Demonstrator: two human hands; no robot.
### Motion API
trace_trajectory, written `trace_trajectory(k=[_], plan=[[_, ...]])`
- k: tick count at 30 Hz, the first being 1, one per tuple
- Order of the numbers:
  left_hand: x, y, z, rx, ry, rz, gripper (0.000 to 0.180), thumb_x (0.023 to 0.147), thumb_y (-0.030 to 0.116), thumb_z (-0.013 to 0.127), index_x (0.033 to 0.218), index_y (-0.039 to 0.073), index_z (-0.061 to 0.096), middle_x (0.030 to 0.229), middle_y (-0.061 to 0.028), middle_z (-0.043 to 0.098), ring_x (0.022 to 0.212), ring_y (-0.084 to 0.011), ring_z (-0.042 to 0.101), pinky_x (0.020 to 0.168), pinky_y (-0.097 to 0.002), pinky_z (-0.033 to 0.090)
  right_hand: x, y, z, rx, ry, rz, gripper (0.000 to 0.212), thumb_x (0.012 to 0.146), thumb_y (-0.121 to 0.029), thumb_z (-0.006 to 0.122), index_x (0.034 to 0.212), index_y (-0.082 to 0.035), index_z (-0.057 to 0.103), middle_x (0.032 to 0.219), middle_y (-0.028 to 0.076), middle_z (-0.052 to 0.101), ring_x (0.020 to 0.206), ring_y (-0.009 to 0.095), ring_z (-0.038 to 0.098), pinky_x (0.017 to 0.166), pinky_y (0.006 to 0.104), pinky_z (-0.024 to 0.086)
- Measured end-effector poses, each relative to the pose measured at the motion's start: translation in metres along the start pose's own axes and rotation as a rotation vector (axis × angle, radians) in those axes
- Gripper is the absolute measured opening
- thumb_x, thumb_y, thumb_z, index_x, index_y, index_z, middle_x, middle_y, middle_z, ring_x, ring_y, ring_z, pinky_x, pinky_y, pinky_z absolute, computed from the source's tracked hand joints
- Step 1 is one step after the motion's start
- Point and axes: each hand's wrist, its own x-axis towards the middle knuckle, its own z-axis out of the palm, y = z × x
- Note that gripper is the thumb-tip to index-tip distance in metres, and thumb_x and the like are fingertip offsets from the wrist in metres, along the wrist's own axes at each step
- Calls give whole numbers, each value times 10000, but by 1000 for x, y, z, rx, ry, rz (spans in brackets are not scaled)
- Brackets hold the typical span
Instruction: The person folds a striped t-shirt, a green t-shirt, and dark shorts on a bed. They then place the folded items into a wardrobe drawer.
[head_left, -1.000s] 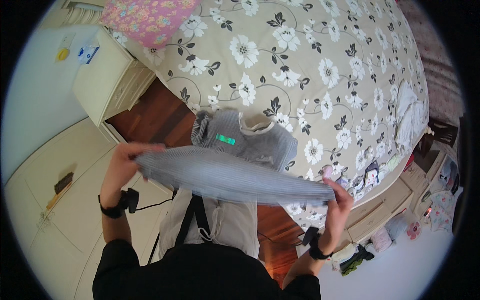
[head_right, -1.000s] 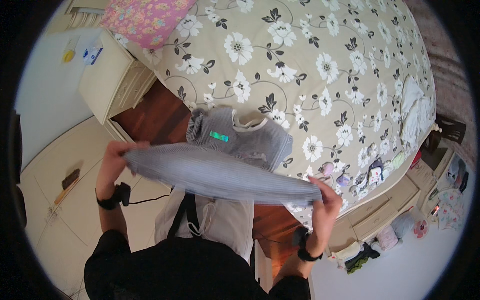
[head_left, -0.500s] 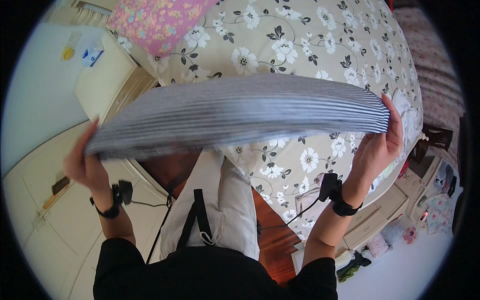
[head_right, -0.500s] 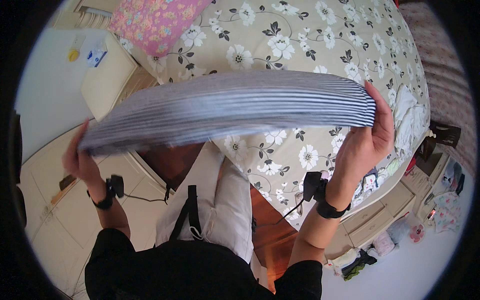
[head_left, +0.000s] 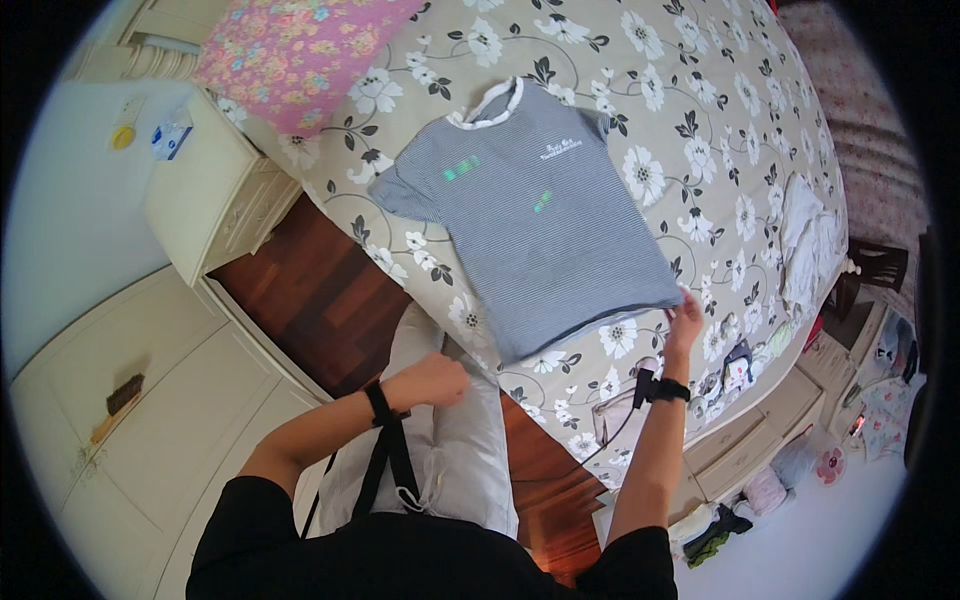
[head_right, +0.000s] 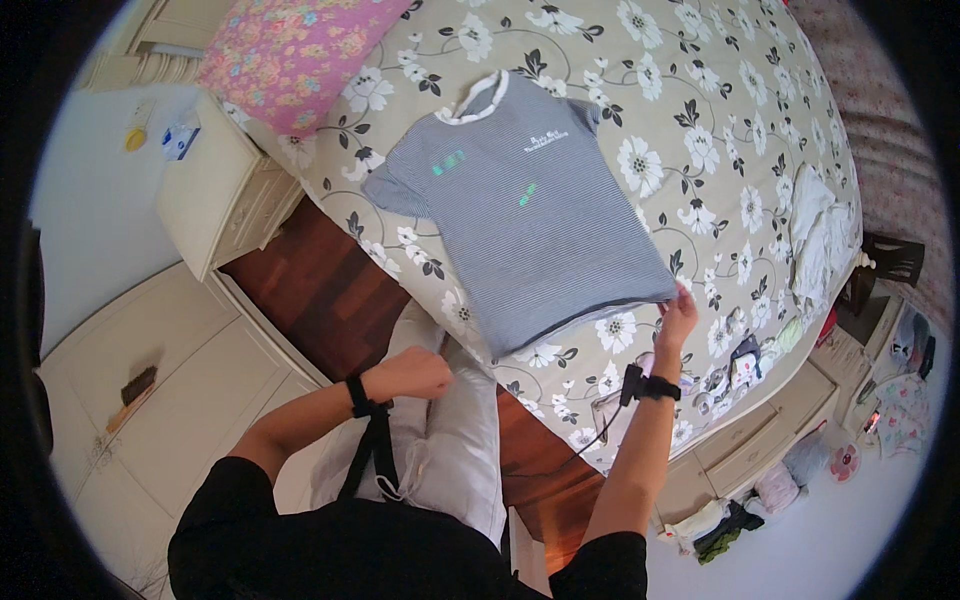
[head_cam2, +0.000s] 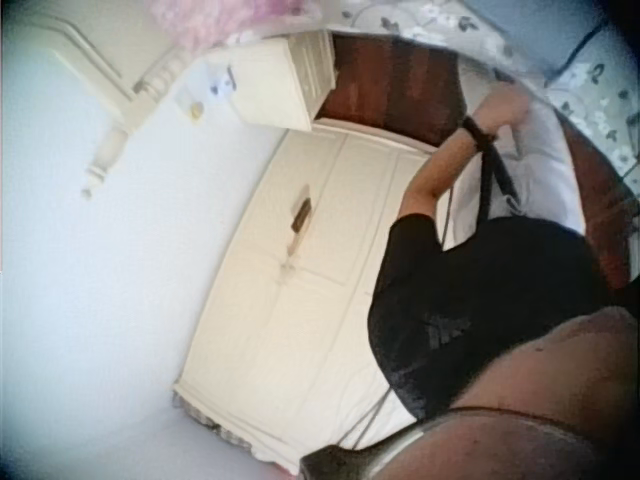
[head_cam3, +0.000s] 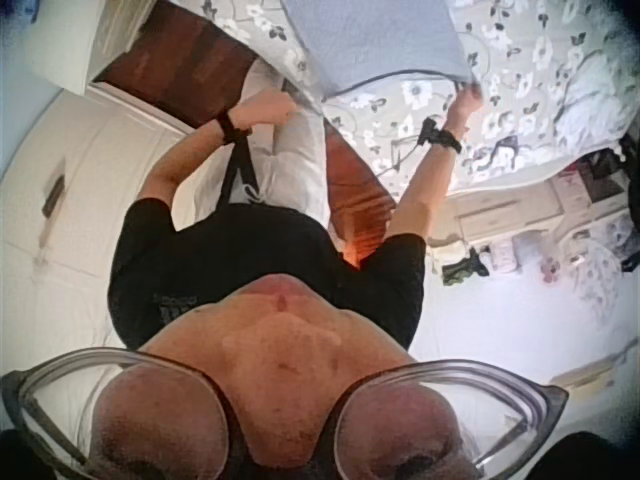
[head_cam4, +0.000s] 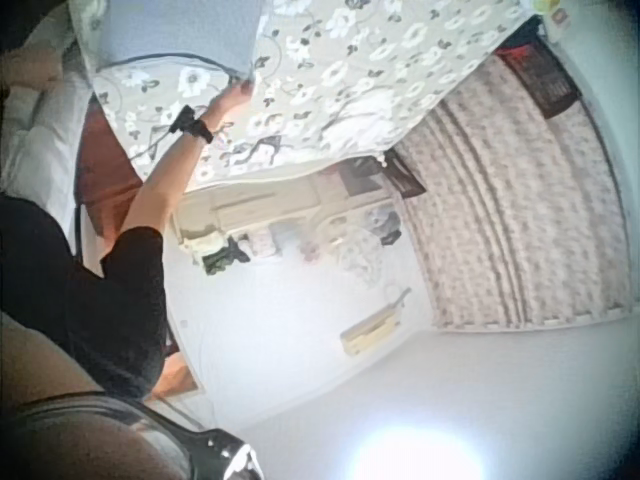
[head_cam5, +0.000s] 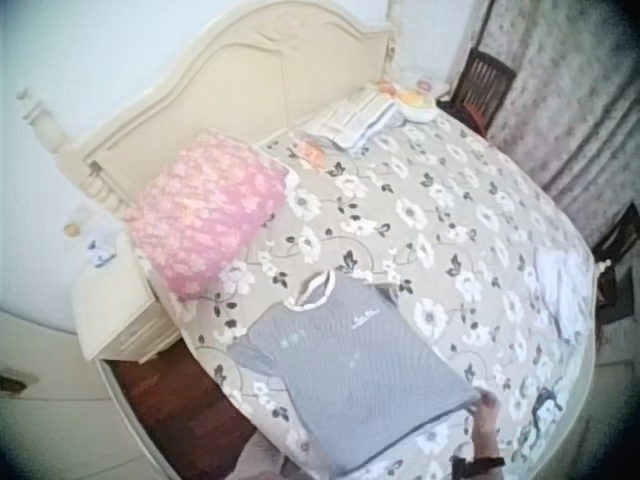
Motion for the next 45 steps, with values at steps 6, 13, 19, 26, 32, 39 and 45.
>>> trace_trajectory(k=[6, 13, 19, 26, 32, 39, 45], plan=[[20, -124, -2, -195, 364, -574, 248, 922, 191, 475, 1001, 72, 678, 1023, -182, 673, 956, -380, 638, 802, -494, 507, -21, 140, -39, -115, 132, 566, 249, 961, -154, 567, 1175, -27, 567, 1084, 142, 688, 897, 272, 690, 726, 375, 577], [33, -297, -54, -645, 1230, -810, 410, 911, 251, 667, 1208, -17, 578, 1129, -149, 652, 982, -251, 644, 842, -349, 508, -131, 197, 76, 87, -163, 928, 459, 927, -435, 653, 1169, -50, 588, 1018, 85, 625, 921, 236, 590, 849, 416, 510], [57, -315, -68, -981, 1101, -806, 548, 888, 361, 714, 1254, -18, 562, 1140, -100, 648, 985, -224, 612, 859, -337, 481, -183, 214, 141, 318, -49, 937, 513, 869, -291, 760, 1252, -48, 520, 1173, 57, 579, 1085, 224, 517, 936, 480, 408], [14, -261, -35, -1296, 1032, -913, 232, 932, 217, 667, 1076, 49, 599, 950, -32, 648, 735, -112, 594, 590, -258, 526, -192, 216, 104, -460, 367, 466, 475, 867, -343, 754, 1014, 83, 603, 916, 99, 638, 799, 199, 582, 801, 322, 474], [-3, -231, -22, -1243, 1120, -654, 106, 961, 119, 598, 1012, 26, 587, 935, -23, 611, 794, -126, 619, 665, -282, 594, -215, 169, 183, -840, 88, -199, 334, 779, -61, 675, 1095, -2, 584, 1075, 171, 597, 1073, 351, 546, 911, 459, 441], [-18, -227, -26, -1045, 921, -456, 198, 1006, 47, 442, 1072, -10, 620, 1067, -79, 617, 826, -132, 641, 663, -287, 614, -268, 135, 371, -274, -387, 3, 251, 792, -105, 691, 984, -23, 552, 944, 154, 589, 890, 336, 583, 776, 414, 484], [-25, -222, -35, -1000, 740, -519, 284, 1015, 75, 436, 1200, -5, 636, 1106, -103, 640, 797, -146, 651, 672, -270, 604, -273, 129, 417, -316, -138, 68, 338, 710, -98, 743, 955, 23, 545, 854, 179, 636, 793, 355, 627, 709, 431, 499]])
